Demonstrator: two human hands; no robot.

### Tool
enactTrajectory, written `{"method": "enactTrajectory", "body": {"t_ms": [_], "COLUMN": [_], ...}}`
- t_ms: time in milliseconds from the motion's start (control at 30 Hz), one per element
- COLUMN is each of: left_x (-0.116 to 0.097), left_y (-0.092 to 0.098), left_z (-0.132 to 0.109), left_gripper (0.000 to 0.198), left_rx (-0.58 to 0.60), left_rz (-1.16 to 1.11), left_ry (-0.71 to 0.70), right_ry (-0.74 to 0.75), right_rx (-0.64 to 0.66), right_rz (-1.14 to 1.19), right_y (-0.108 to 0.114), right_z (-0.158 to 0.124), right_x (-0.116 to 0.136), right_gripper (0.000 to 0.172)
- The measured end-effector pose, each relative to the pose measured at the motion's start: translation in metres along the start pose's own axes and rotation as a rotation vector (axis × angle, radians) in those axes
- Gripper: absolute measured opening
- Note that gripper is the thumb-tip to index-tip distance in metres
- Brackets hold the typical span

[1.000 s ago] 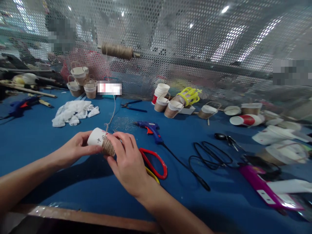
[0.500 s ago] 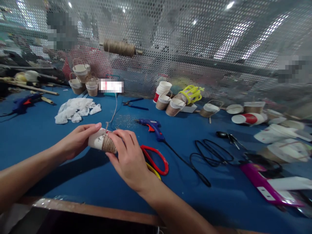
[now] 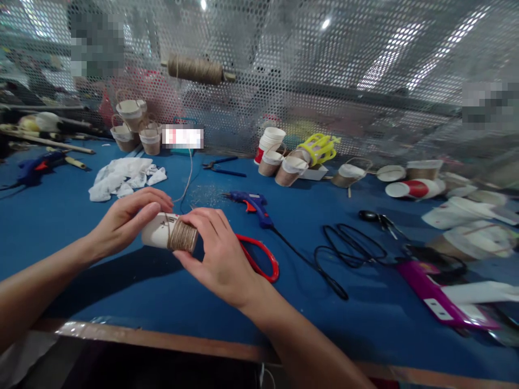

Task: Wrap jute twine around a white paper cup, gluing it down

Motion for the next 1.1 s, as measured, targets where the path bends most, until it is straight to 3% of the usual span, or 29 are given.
{"method": "enactTrajectory", "body": {"t_ms": [133,267,367,500,800,900,1100], "left_x": [-0.002,-0.004,0.000,0.005,0.002,0.004,0.005], "left_y": [-0.002,-0.006,-0.009,-0.014,-0.017,-0.017,-0.019], "left_z": [-0.001,-0.002,-0.003,-0.004,-0.004,-0.004,-0.003], "left_gripper": [0.018,0.016,0.022,0.030,0.033,0.031,0.021], "left_rx": [-0.134,-0.174,-0.147,-0.073,-0.025,-0.016,-0.103], "left_rz": [0.030,0.091,0.025,-0.233,-0.594,-0.622,-0.645], "left_ry": [0.035,0.134,0.302,0.536,0.636,0.630,0.675], "right_ry": [-0.030,-0.036,-0.046,-0.075,-0.396,-0.370,-0.170], "right_rx": [-0.026,-0.036,-0.035,-0.022,0.124,0.114,0.059], "right_rz": [-0.017,-0.031,-0.028,-0.012,0.210,0.188,0.113], "right_y": [0.000,-0.002,-0.004,-0.006,-0.007,-0.007,-0.007], "right_z": [-0.001,-0.001,-0.001,0.000,0.000,0.000,0.000], "right_x": [-0.001,-0.002,-0.002,-0.001,-0.004,-0.004,-0.001], "right_gripper": [0.041,0.041,0.041,0.040,0.033,0.034,0.040]}}
Point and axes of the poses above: each hand's wrist, its own z-axis towards the middle knuckle, its own y-axis out of the back of the hand, x = y × z, the point moved 2 cm from there along z, towards the middle knuckle, and after that the axes turned 10 degrees about -z, right-handed, at the moved point
